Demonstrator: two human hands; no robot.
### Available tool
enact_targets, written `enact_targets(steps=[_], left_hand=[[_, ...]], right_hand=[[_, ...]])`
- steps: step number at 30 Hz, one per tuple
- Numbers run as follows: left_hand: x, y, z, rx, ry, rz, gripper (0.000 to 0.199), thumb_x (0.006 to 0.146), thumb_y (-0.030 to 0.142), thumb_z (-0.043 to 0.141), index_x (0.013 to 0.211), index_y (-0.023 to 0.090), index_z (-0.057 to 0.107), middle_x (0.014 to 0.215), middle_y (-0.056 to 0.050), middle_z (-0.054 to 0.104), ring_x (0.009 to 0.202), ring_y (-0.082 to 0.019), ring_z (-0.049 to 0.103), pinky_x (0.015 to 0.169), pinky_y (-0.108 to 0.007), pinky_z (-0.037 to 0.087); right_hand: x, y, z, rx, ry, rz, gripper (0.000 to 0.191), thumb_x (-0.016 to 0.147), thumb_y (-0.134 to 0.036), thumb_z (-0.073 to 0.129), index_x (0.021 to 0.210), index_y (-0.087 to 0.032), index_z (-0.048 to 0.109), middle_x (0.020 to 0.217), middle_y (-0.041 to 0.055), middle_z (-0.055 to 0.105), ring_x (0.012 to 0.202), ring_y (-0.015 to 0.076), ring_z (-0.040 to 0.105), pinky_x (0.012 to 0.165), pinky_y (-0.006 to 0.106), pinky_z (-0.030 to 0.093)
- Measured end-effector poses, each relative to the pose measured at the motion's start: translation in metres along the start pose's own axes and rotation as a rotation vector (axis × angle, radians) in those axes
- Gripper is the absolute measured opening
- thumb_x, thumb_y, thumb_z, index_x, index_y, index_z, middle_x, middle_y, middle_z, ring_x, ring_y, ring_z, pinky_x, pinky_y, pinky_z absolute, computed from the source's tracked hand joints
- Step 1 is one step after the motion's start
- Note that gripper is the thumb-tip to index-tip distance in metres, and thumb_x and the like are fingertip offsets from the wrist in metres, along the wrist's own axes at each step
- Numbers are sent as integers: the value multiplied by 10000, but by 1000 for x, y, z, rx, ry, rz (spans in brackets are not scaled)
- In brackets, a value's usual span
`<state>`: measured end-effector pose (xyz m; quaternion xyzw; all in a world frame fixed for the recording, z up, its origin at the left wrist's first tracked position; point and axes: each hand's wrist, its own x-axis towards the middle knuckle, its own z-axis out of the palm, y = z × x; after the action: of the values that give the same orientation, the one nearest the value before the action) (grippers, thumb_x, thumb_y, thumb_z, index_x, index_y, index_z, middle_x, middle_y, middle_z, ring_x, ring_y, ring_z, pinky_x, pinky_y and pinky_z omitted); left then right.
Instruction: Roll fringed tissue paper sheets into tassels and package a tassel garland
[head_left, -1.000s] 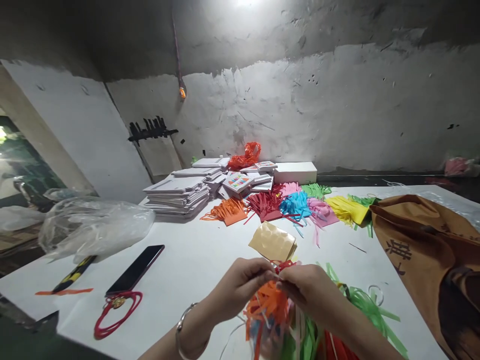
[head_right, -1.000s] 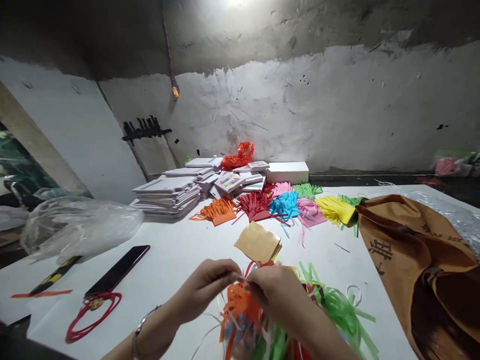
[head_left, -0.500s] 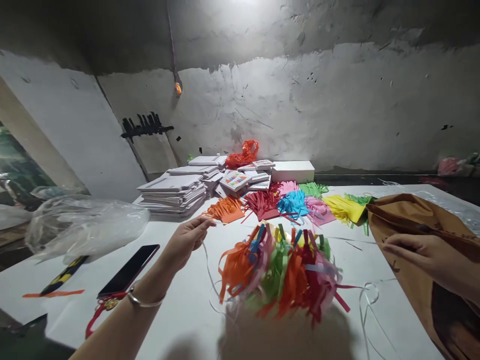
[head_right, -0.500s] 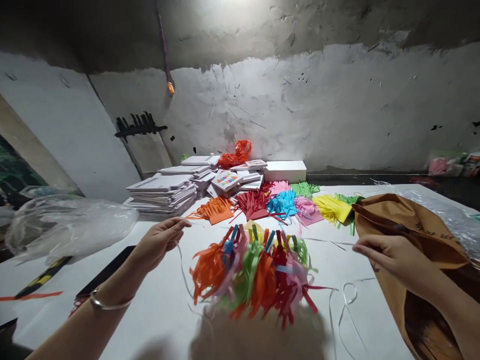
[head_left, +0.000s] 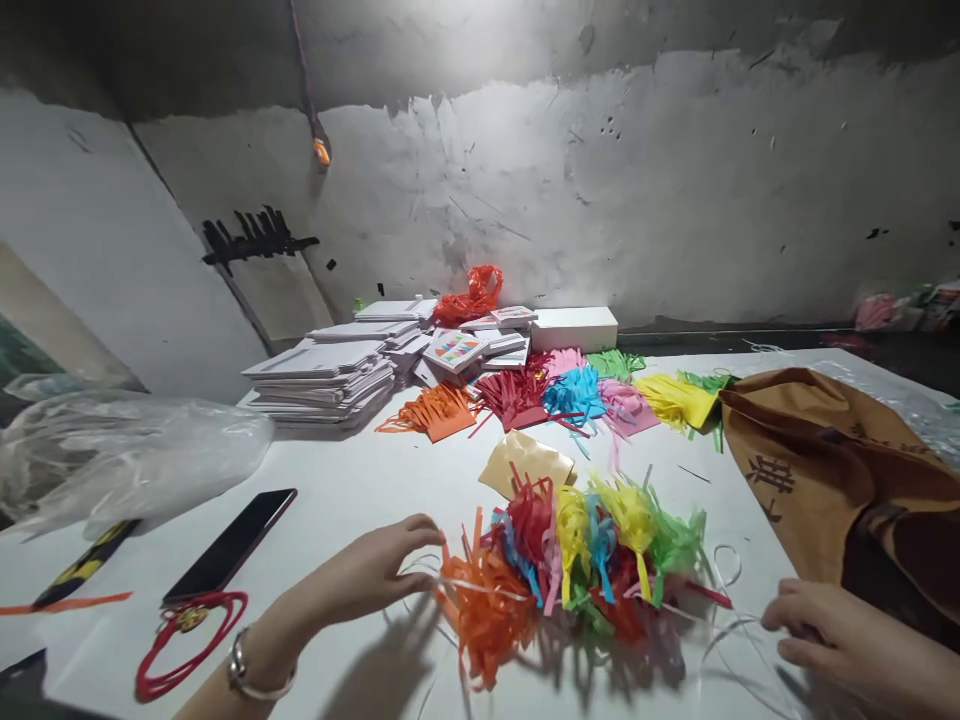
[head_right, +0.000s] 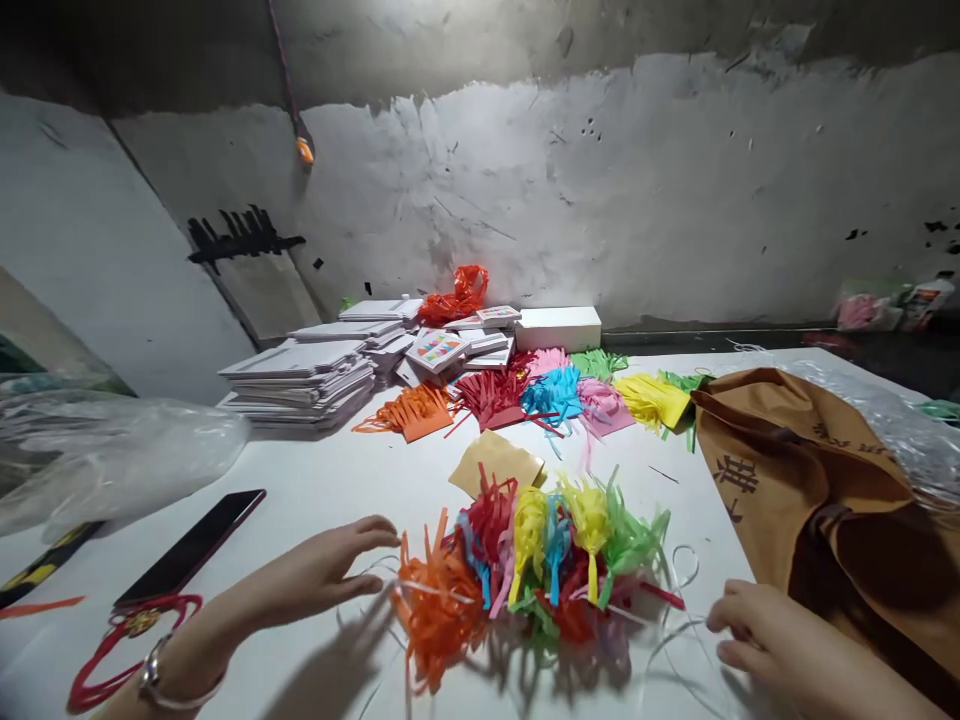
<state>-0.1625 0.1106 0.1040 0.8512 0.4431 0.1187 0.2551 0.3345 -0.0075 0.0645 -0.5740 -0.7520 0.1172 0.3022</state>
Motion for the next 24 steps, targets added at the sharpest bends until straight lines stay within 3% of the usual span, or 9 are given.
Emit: enact_targets(steps=[1,3,8,12,15,18,21,24], left_hand=[[0,6,7,81,10,-6,342,905,436,629,1157,222,714,1221,-105,703,924,-240,697,817,-317,534],[3,23,27,166,22,3,310,955,379,546,1194,230,675,1287,-110,661,1001,-247,689,876,-341,534],[15,57,93,96,-33,28,228,876,206,597,1081,247,688,1109,-61,715,965,-238,698,821,-314,549],[26,56,123,90,40,12,214,879,106,552,983,219,700,938,-58,749,845,-228,702,723,-289,524],[29,48,118,78,61,32,212,918,115,517,891,200,709,852,-61,733,795,-217,679,700,-282,507],[27,45,103,0,69,127,268,949,122,479,966,211,731,920,-71,737,850,-198,675,749,-272,516],[23,49,90,-133,92,261,304,986,142,437,1004,217,731,994,-81,740,876,-180,671,775,-261,514],[16,61,77,-173,119,252,243,995,214,491,890,188,709,868,-65,719,743,-157,625,678,-232,473]], right_hand=[[-1,-1,6,0,-12,8,361,877,-604,633,958,-279,768,795,47,660,781,221,637,749,320,533],[-2,-6,21,11,-53,13,318,890,-562,639,990,-286,762,883,58,680,850,231,650,789,328,533],[-2,-16,65,71,-182,55,238,916,-448,631,1066,-291,731,1045,73,674,968,259,646,854,388,507],[1,-26,92,105,-139,81,332,986,-438,467,829,-227,669,911,71,627,880,257,603,808,410,452],[2,-31,93,180,-164,91,458,1045,-465,313,752,-218,564,782,28,583,777,200,583,738,331,446],[1,-29,82,343,-162,200,501,1046,-559,286,734,-222,484,681,-18,509,647,148,522,625,255,418],[-1,-28,69,490,-95,326,526,997,-653,364,750,-218,526,667,-28,471,628,137,474,591,230,402],[-2,-29,53,496,-63,345,555,931,-712,461,749,-207,605,709,0,526,683,150,508,622,225,430]])
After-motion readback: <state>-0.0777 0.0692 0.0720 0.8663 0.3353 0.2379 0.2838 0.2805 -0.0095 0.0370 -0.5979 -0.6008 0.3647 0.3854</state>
